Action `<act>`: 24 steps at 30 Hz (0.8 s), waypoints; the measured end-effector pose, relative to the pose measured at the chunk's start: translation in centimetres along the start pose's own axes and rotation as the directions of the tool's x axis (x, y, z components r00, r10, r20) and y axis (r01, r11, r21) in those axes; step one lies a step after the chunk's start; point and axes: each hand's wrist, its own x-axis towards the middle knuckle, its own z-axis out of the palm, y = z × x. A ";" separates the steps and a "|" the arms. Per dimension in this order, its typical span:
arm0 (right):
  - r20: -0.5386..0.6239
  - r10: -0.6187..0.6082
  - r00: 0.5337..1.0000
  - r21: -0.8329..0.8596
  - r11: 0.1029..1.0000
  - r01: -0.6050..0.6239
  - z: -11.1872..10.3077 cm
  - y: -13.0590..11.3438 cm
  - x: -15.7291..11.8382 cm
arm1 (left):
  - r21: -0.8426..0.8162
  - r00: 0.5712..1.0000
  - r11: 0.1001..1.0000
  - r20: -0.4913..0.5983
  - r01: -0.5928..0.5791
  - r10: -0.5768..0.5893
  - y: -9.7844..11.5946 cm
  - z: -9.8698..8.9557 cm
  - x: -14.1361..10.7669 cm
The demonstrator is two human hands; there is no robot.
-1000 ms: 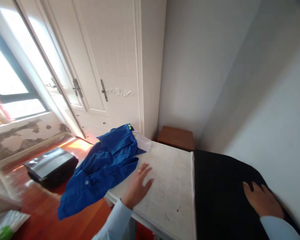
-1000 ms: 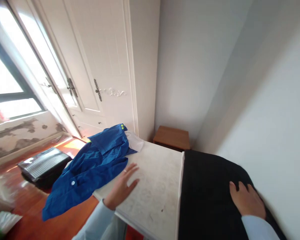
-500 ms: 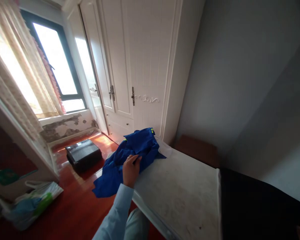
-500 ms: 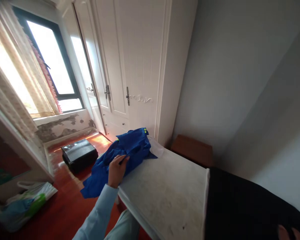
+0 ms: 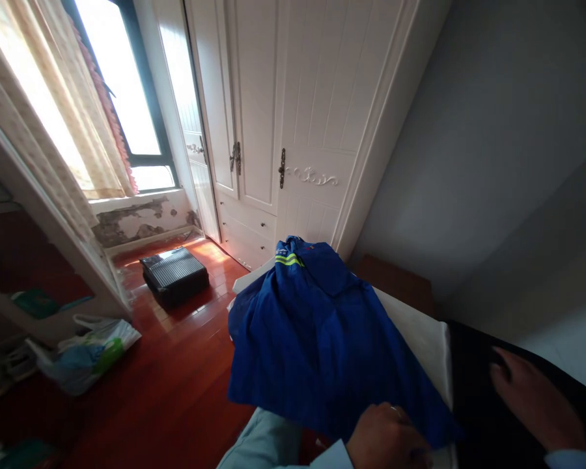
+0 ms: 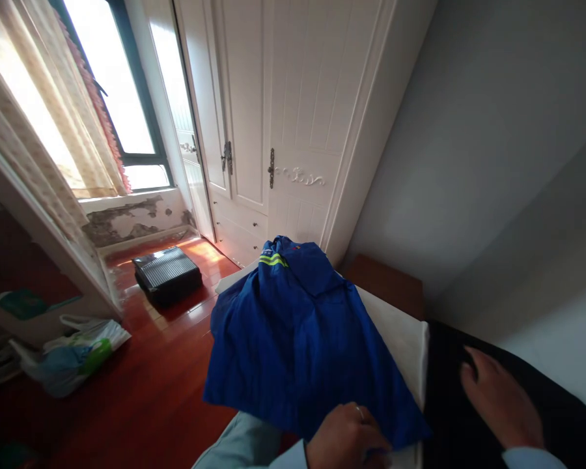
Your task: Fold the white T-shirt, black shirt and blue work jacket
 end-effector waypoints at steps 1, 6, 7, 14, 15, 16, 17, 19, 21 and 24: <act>0.078 -0.012 0.997 0.021 1.000 0.010 0.9 -2.1 0.2 | -0.038 1.000 0.999 0.005 0.027 -0.027 -0.5 -0.4 -0.8; 0.349 -0.240 0.906 0.196 0.964 0.180 6.7 -14.0 0.4 | -0.233 0.965 0.963 -0.189 0.133 -0.179 -1.9 -7.1 -4.2; 0.356 -0.277 0.893 0.227 0.952 0.205 8.1 -16.2 0.7 | -0.243 0.944 0.956 -0.243 0.161 -0.221 -2.4 -8.6 -4.7; 0.438 -0.348 0.829 0.123 0.937 0.328 18.5 -31.3 6.9 | -0.217 0.800 0.939 -0.493 0.266 -0.341 -8.3 -15.1 -8.7; 0.453 -0.327 0.829 0.072 0.941 0.331 19.7 -33.2 8.1 | -0.213 0.784 0.937 -0.514 0.276 -0.348 -9.0 -15.6 -9.2; 0.463 -0.302 0.833 0.026 0.944 0.328 20.8 -35.0 9.3 | -0.210 0.771 0.935 -0.530 0.286 -0.355 -9.7 -16.0 -9.7; 0.468 -0.276 0.840 -0.010 0.948 0.317 21.7 -36.5 10.4 | -0.209 0.759 0.932 -0.542 0.294 -0.361 -10.3 -16.5 -10.1; 0.476 -0.217 0.852 -0.064 0.958 0.280 23.3 -38.9 12.1 | -0.212 0.741 0.927 -0.558 0.310 -0.375 -11.3 -17.5 -10.6; 0.505 -0.148 0.850 -0.121 0.963 0.239 24.5 -40.2 13.0 | -0.219 0.718 0.919 -0.574 0.327 -0.393 -12.1 -18.5 -10.8; 0.551 -0.098 0.829 -0.170 0.959 0.226 25.2 -41.1 13.1 | -0.233 0.683 0.912 -0.606 0.338 -0.408 -13.2 -19.7 -10.7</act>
